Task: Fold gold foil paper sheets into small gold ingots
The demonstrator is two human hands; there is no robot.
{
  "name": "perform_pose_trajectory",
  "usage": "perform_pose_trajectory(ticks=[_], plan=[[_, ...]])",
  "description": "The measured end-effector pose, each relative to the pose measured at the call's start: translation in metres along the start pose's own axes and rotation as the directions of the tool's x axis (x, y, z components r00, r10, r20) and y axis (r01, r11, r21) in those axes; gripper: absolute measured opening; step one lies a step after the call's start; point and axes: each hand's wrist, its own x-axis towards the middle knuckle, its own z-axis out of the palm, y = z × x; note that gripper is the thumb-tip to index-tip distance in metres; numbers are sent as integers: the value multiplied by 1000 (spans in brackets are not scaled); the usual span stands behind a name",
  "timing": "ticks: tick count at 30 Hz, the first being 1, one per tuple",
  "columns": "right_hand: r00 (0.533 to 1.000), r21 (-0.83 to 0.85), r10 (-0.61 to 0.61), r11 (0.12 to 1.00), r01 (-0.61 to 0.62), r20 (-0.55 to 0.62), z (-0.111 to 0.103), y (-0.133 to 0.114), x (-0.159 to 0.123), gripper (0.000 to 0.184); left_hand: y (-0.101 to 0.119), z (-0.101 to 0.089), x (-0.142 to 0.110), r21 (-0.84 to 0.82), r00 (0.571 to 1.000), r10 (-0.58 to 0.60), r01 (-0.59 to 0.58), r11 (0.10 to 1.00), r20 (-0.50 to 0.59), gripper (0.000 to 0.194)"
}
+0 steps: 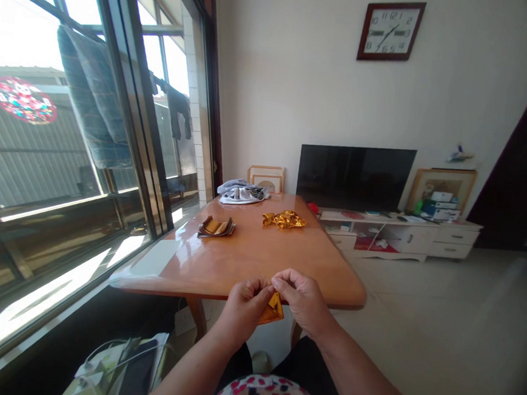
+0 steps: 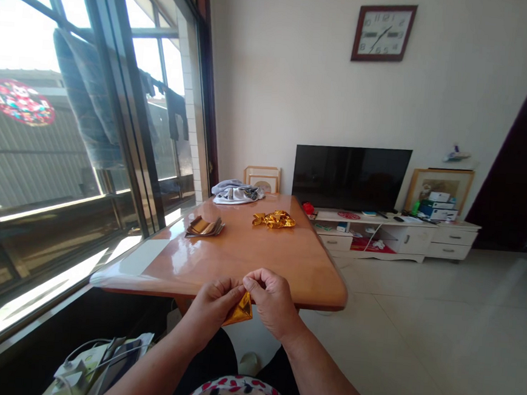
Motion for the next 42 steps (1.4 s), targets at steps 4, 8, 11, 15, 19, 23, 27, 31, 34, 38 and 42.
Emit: perform_pose_trajectory(ticks=[4,8,11,15,19,23,27,31,34,38,42], plan=[[999,67,53,996,-54,6,-1,2,0,31,2,0,-4,2,999,-14,14,1000,47,42],[982,227,161,957,-181,101,-2,-3,0,36,1,-1,-4,-50,998,-20,24,998,67,42],[979,241,164,952,-189,121,-3,-5,0,37,-3,-2,-2,-56,997,-21,25,998,76,42],[994,80,63,994,-70,89,-4,0,1,30,-5,-1,-1,6,999,-17,16,1000,47,42],[999,-66,-17,998,19,33,-4,6,2,29,-3,-2,-3,88,1000,-9,9,996,-3,43],[1000,-63,-5,998,6,15,-5,6,3,32,-1,-6,-3,129,1000,-6,5,992,3,47],[998,3,38,999,-38,-47,-9,6,5,37,-1,-11,-4,146,1000,-5,2,989,19,55],[992,81,50,996,-40,-118,-11,6,6,39,-2,-13,-5,214,999,2,-13,977,52,45],[989,107,41,994,-26,-144,-10,6,5,37,-4,-14,-5,253,998,27,-40,967,54,41],[984,188,93,980,-63,-154,-8,8,4,37,-6,-16,-4,274,997,41,-59,960,71,42],[979,210,127,973,-92,-161,-7,10,4,38,-8,-18,-4,275,997,4,-26,961,80,42]])
